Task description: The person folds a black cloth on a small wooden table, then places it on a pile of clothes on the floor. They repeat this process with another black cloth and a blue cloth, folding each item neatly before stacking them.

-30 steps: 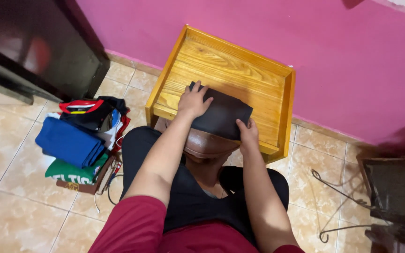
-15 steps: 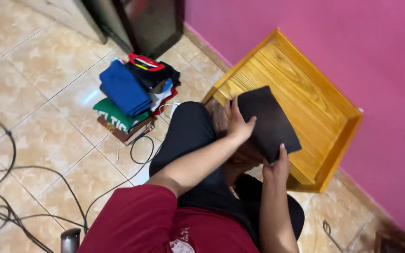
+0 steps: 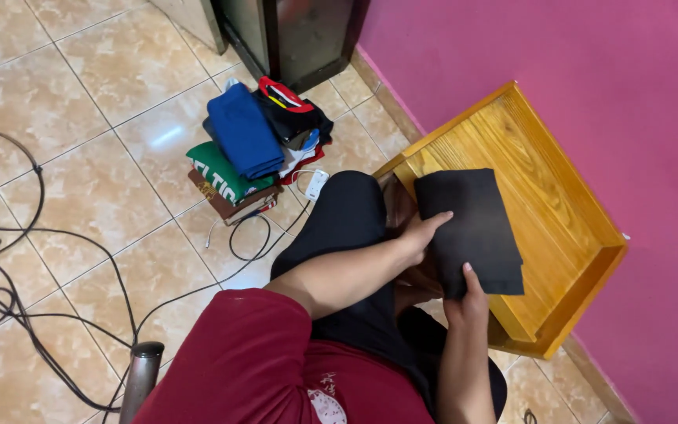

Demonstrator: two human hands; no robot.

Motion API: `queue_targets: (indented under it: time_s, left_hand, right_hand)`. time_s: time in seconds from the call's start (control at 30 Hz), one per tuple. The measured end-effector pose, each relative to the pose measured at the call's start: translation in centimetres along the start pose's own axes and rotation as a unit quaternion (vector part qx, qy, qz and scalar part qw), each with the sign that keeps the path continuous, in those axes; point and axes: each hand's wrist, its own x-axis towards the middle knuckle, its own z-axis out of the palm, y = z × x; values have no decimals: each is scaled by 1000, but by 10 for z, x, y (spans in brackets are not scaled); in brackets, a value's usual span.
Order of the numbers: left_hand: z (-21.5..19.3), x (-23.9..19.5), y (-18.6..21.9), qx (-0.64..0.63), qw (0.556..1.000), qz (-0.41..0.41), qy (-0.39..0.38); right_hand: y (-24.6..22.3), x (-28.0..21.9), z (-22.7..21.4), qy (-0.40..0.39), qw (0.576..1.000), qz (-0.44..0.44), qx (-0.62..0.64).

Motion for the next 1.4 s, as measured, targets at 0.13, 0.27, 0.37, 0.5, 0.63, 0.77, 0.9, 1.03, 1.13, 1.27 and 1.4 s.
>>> queue_targets:
  time_s: [0.13,0.27,0.37,0.5,0.63,0.77,0.9,1.03,1.13,1.27,1.4]
  left_hand:
    - [11,-12,3,-53,998,-2,-37]
    - [25,-68,36,-80,990,-54,-102]
    - [26,-72,36,-59,991,-55,-106]
    - [6,-56,25,34,996,-22,-84]
    - [1,-42,7,65,995,-33,-66]
    - [9,-57,14,55,998,-13,-41]
    - [14,-70,24,70,997,-21,-36]
    - [9,-61,19,80,996,-16,-32]
    - [7,-53,26,121,992,6,-19]
    - [-12,-9,19,216,973,72,27]
    - [-18,14,17,302,944,128,19]
  right_hand:
    - [-3,24,-36,40,995,-89,-15]
    - [-41,26,-60,-14,993,-102,-64]
    - [-59,40,-82,-35,989,-99,-105]
    - [-60,75,-113,-27,978,-66,-195]
    - [-39,75,-113,62,962,-119,-237]
    - [-60,24,-76,107,809,-380,-436]
    - [-59,29,-36,64,657,-567,-493]
    - [-26,70,-27,76,519,-529,-667]
    - [-20,81,-26,18,587,-356,-727]
    - [-31,75,-41,-22,620,-280,-732]
    - [-35,64,-56,-40,675,-302,-672]
